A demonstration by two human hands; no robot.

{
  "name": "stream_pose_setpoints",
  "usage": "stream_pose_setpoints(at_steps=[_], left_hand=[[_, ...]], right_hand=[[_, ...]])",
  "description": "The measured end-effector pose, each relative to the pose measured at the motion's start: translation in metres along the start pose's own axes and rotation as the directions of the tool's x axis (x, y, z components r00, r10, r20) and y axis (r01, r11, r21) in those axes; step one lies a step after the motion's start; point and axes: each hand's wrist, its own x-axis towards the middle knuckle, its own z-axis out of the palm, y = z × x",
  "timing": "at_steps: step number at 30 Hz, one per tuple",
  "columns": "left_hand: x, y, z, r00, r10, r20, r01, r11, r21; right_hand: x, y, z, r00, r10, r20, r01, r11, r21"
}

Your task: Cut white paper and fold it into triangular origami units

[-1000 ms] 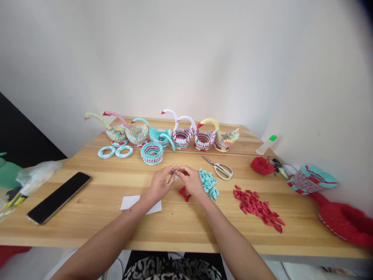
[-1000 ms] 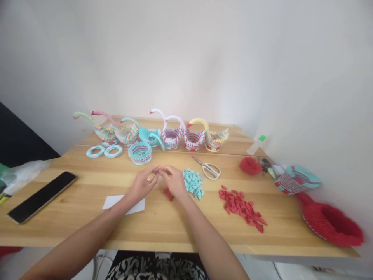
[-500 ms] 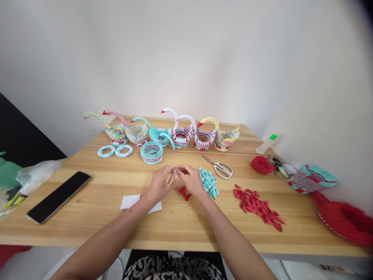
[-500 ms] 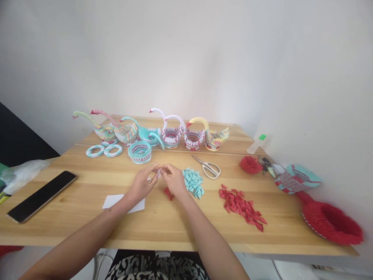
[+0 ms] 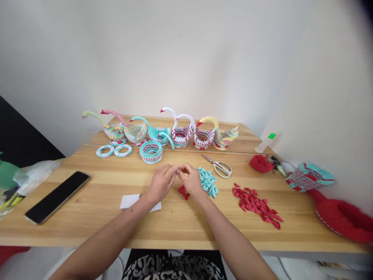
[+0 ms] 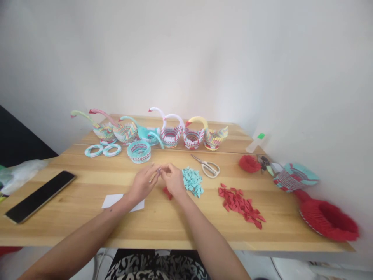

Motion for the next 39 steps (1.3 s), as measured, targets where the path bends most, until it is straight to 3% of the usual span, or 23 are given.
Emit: stream_pose_setpoints(at_steps=[10, 15, 18, 21, 26, 31, 39], left_hand=[[-0.001, -0.009, 0.001, 1.0, -0.016, -0.022, 0.017, 1.0, 0.027], [0.0, -0.005, -0.002, 0.998, -0.057, 0.023, 0.059, 0.992, -0.111], [0.003, -0.001, -0.006, 0.982, -0.182, 0.051, 0.188, 0.925, -0.33], [0.005, -0.002, -0.007, 0.94, -0.332, 0.082, 0.33, 0.815, -0.476], [0.005, -0.003, 0.0, 0.915, -0.339, 0.221, 0.404, 0.789, -0.462], [0.004, 0.001, 0.0, 0.908, -0.366, 0.206, 0.42, 0.786, -0.453], [0.01, 0.007, -0.009, 0.844, -0.485, 0.227, 0.521, 0.646, -0.557]], right_hand=[[0.002, -0.001, -0.003, 0.998, 0.013, 0.061, -0.015, 0.999, 0.039], [0.001, -0.001, -0.002, 0.999, -0.026, 0.038, 0.027, 0.999, -0.034], [0.001, 0.001, -0.002, 1.0, -0.023, 0.008, 0.023, 0.999, -0.046], [0.003, 0.002, -0.004, 0.999, -0.023, -0.028, 0.022, 0.999, -0.034], [0.002, -0.003, -0.006, 0.995, -0.084, -0.051, 0.08, 0.994, -0.069], [-0.004, -0.009, 0.0, 0.987, -0.16, -0.024, 0.156, 0.98, -0.126], [-0.007, -0.007, 0.005, 0.985, -0.167, -0.038, 0.163, 0.982, -0.094]])
